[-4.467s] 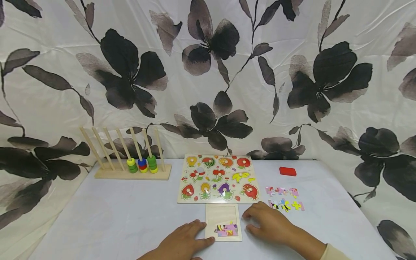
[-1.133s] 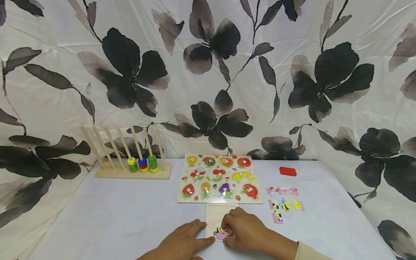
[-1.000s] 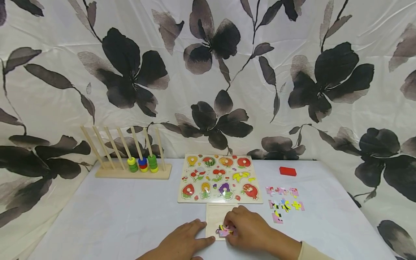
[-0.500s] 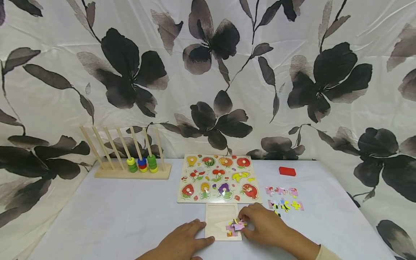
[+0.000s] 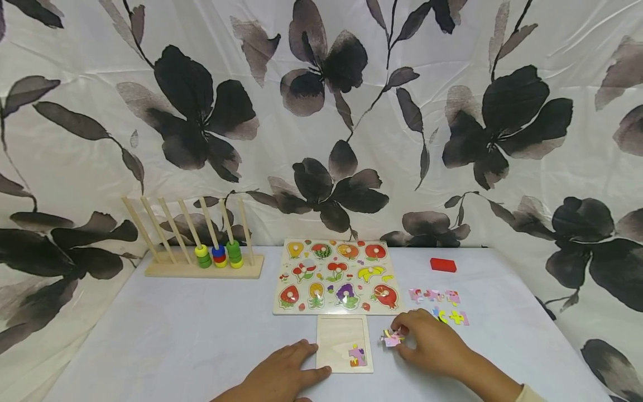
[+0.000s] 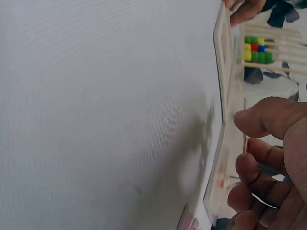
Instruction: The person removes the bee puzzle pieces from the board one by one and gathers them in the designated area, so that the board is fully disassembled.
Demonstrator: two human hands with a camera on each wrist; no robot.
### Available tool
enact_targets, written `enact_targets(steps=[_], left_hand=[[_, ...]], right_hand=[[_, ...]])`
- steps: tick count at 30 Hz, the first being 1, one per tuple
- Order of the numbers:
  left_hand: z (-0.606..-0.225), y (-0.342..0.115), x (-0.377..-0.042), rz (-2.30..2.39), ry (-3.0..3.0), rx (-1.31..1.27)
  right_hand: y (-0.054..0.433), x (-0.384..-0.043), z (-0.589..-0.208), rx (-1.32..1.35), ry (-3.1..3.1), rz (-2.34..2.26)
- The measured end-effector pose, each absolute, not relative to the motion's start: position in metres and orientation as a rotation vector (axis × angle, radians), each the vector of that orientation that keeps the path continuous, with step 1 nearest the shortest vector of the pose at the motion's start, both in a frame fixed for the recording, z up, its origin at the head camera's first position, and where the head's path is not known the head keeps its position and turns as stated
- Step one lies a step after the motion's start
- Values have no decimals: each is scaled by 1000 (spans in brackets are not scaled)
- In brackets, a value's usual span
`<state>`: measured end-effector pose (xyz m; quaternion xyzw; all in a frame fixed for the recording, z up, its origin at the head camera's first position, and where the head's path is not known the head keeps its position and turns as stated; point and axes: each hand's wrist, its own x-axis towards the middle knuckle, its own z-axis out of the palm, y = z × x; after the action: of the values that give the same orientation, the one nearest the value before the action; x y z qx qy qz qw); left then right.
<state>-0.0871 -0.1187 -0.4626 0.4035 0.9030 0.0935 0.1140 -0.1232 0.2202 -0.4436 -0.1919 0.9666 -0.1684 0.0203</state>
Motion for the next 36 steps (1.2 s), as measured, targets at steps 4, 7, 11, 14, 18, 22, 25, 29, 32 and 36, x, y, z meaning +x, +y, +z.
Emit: enact_targets(steps=[4,7,11,14,18,22,25,29,32,36], left_hand=[[-461,-118,-88,265,2640,1150],[-461,-118,-88,271,2639,1129],[-461,-118,-88,279,2640,1119],[-461,-119,-88,283,2640,1119],[-461,-118,-88,291,2633,1118],[-461,-119,-88,288,2630,1128],[-461,-119,-87,292,2634,1141],[-462,-120,-86,302,2640,1151],[-462,-120,-87,289,2643,1161],[-462,-119,-87,274,2646,1173]], right_hand=[[229,-123,-443,-559,3008,-535],[237,-124,-443,-579,3032,-540],[247,-124,-443,-553,3053,-550],[254,-125,-443,-513,3063,-550],[261,-125,-443,-472,3064,-542],[268,-124,-441,-414,3045,-535],[274,-123,-441,-399,3053,-528],[283,-122,-441,-426,3075,-534],[290,-122,-443,-424,3074,-532],[297,-123,-443,-393,3057,-520]])
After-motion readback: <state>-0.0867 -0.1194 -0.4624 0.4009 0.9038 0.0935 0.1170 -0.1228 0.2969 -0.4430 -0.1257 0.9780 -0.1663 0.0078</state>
